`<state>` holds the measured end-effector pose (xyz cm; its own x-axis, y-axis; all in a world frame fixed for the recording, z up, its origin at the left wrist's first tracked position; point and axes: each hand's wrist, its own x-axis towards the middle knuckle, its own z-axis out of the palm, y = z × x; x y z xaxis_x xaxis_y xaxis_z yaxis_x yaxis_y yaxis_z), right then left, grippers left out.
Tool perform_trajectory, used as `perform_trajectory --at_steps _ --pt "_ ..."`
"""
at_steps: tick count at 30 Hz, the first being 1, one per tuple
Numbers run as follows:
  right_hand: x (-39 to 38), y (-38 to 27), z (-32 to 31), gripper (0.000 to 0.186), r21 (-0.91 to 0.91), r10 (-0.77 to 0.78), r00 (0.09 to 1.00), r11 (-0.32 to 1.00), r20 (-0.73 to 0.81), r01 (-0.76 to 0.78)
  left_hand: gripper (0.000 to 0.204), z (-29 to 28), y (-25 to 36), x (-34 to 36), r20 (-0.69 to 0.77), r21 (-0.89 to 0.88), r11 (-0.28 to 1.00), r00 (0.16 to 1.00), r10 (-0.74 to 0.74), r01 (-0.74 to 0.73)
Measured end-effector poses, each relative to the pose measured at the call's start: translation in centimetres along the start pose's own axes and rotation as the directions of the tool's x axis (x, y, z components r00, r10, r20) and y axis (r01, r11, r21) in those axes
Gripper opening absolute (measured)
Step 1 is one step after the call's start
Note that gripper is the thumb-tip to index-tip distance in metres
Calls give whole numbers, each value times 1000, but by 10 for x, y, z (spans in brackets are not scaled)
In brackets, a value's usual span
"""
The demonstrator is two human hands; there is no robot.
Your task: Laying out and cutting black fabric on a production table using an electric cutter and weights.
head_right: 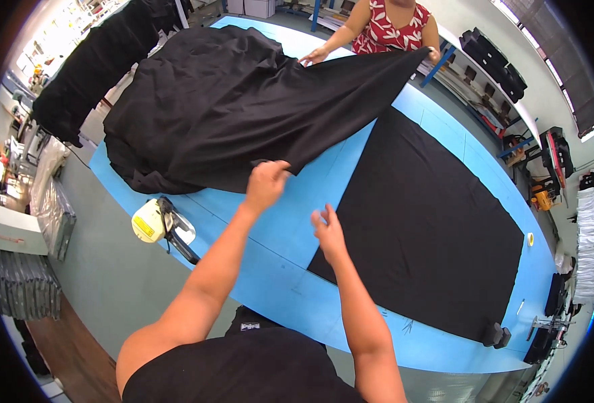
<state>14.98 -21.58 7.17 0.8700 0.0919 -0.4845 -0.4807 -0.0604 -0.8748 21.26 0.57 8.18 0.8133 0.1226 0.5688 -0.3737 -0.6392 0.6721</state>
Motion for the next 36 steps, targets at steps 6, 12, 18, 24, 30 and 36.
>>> perform_trajectory --at_steps 6,12,18,24,30,36 --pt "17 -194 -7 20 405 -257 964 876 -66 262 27 -27 160 30 -53 -437 874 976 212 -214" --pt "-51 -336 -145 32 377 -459 886 809 -72 450 57 -56 41 -42 240 -931 50 709 -663 361" --pt "-103 -352 -404 35 348 -511 799 721 -318 599 88 -158 -54 60 -24 -937 -128 428 -903 -324" --pt "-155 -327 -591 35 330 -432 812 758 -393 563 20 -141 -61 230 25 -999 -32 742 -670 5" --pt "-229 -254 -711 36 234 -312 772 832 -554 504 14 -69 177 292 -24 -992 129 965 -262 10" --pt "-276 -186 -834 36 199 -203 764 896 -613 397 36 16 450 215 -190 -918 384 960 -205 -100"
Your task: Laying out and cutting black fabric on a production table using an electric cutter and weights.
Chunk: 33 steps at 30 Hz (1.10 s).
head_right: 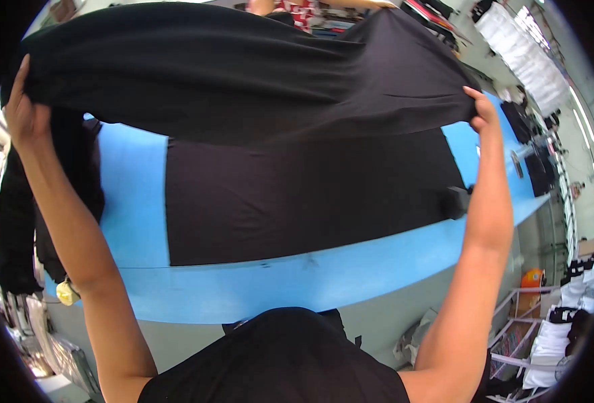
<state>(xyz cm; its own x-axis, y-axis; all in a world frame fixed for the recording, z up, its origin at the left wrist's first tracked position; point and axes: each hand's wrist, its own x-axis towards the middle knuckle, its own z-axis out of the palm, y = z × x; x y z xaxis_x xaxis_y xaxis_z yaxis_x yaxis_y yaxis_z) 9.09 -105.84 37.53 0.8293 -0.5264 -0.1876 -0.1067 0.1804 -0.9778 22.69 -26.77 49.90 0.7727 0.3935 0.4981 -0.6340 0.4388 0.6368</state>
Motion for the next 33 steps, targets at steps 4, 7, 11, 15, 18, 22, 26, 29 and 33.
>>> perform_trajectory --at_steps 4,7,11,15,18,22,26,29,33 --pt "6 18 -75 40 16 30 1000 999 8 -30 30 62 -23 -63 178 75 996 982 -61 49" --pt "8 38 -121 39 -9 48 999 999 17 -48 32 50 -60 -114 84 143 980 985 -148 135" --pt "-15 76 -192 53 -110 -17 984 994 -179 -3 37 19 -122 -220 -174 197 924 940 -295 326" --pt "-38 133 -195 51 -282 -34 960 958 -277 -48 39 -32 -155 -294 -322 284 872 896 -306 399" --pt "-45 163 -180 53 -548 0 958 820 -285 -163 38 -88 -193 -335 -406 329 792 834 -374 515" --pt "-68 225 -183 56 -848 -333 932 527 -142 59 31 -108 -239 -395 -516 572 422 709 -481 703" --pt "-98 252 -157 53 -821 -81 993 559 89 119 46 -155 -224 -447 -336 918 -367 783 -524 149" --pt "-102 253 -214 41 -803 -171 980 567 104 184 44 -80 -234 -520 -187 976 -183 878 -440 116" --pt "-50 241 -330 40 -902 -307 883 137 355 410 36 76 -284 -615 134 990 112 748 -650 -81"
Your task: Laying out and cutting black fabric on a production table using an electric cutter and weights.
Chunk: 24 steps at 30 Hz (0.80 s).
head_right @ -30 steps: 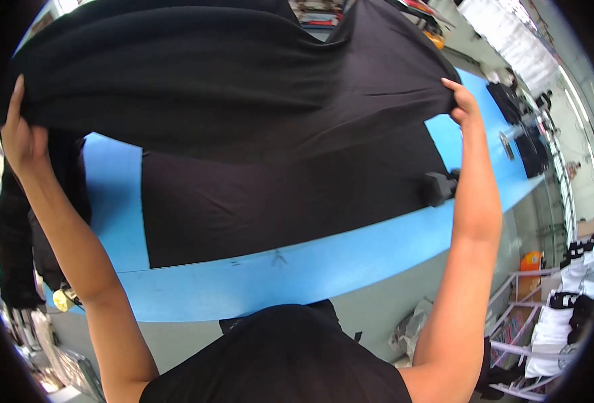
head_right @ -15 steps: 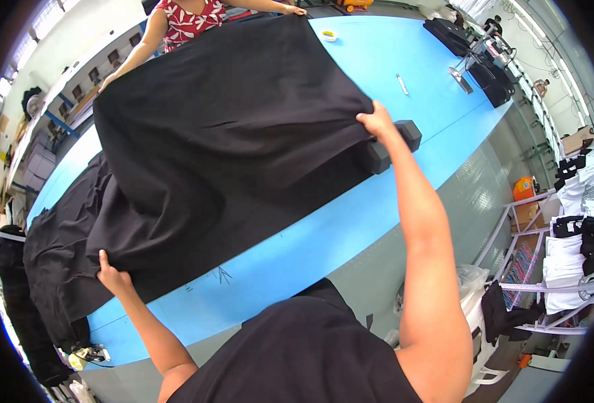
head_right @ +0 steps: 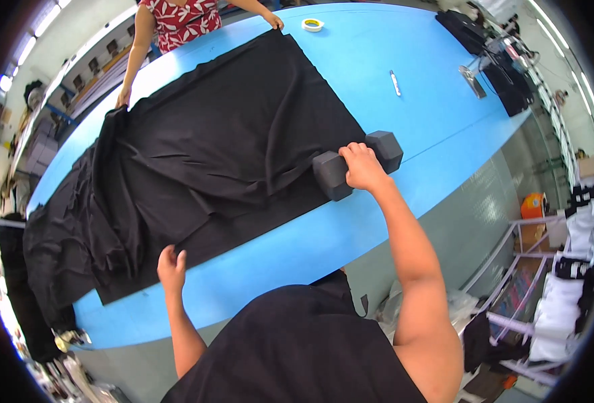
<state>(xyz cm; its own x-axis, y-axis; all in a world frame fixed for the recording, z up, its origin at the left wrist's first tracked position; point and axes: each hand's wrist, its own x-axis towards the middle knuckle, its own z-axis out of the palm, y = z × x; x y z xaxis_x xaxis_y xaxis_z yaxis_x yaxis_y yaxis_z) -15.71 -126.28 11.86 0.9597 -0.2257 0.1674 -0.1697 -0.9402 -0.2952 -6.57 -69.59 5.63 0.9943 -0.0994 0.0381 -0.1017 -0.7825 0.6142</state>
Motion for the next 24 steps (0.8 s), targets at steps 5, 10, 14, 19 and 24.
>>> perform_trajectory --at_steps 5,10,14,19,24 --pt "26 65 20 38 -84 -193 779 950 597 300 41 114 100 16 -55 176 955 966 251 -238" --pt "28 100 29 30 28 -260 717 948 647 318 44 153 142 27 -66 348 933 991 118 -88" --pt "0 153 -16 28 43 -233 743 963 628 266 33 160 129 21 -107 226 973 994 -27 51" --pt "-22 249 -66 38 -62 -56 754 990 655 128 37 159 101 22 -246 -9 917 888 -388 398" --pt "-54 348 -67 31 -75 -37 790 992 613 105 41 167 129 46 69 -513 558 679 -731 652"
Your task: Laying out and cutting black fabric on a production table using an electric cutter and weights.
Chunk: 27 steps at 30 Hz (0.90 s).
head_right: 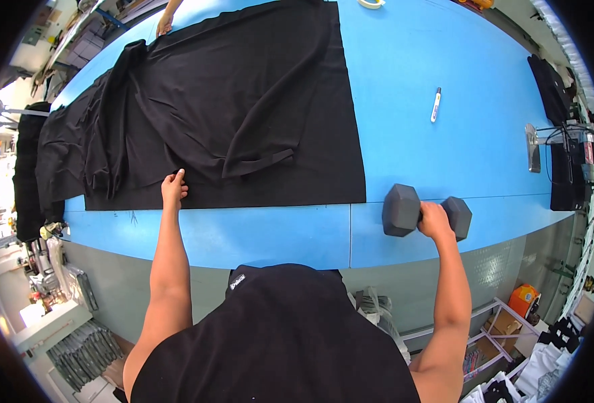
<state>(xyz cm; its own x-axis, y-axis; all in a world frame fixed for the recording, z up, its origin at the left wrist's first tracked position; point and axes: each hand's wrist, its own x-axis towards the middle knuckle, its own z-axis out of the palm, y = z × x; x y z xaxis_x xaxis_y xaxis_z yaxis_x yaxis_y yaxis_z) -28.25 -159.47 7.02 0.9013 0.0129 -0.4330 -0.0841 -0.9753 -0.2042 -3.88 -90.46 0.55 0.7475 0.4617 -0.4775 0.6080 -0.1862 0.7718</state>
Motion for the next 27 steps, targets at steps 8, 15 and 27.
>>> perform_trajectory --at_steps 8,15,27 --pt "-2 -19 -43 42 1 171 984 985 43 -171 37 3 12 1 -3 132 991 1000 18 -18" --pt "164 -263 -49 28 256 -247 921 910 -301 328 29 -4 5 12 -31 6 999 999 34 -34" --pt "176 -286 -72 13 392 -2 799 871 -601 296 22 -39 44 16 361 -668 729 922 139 151"
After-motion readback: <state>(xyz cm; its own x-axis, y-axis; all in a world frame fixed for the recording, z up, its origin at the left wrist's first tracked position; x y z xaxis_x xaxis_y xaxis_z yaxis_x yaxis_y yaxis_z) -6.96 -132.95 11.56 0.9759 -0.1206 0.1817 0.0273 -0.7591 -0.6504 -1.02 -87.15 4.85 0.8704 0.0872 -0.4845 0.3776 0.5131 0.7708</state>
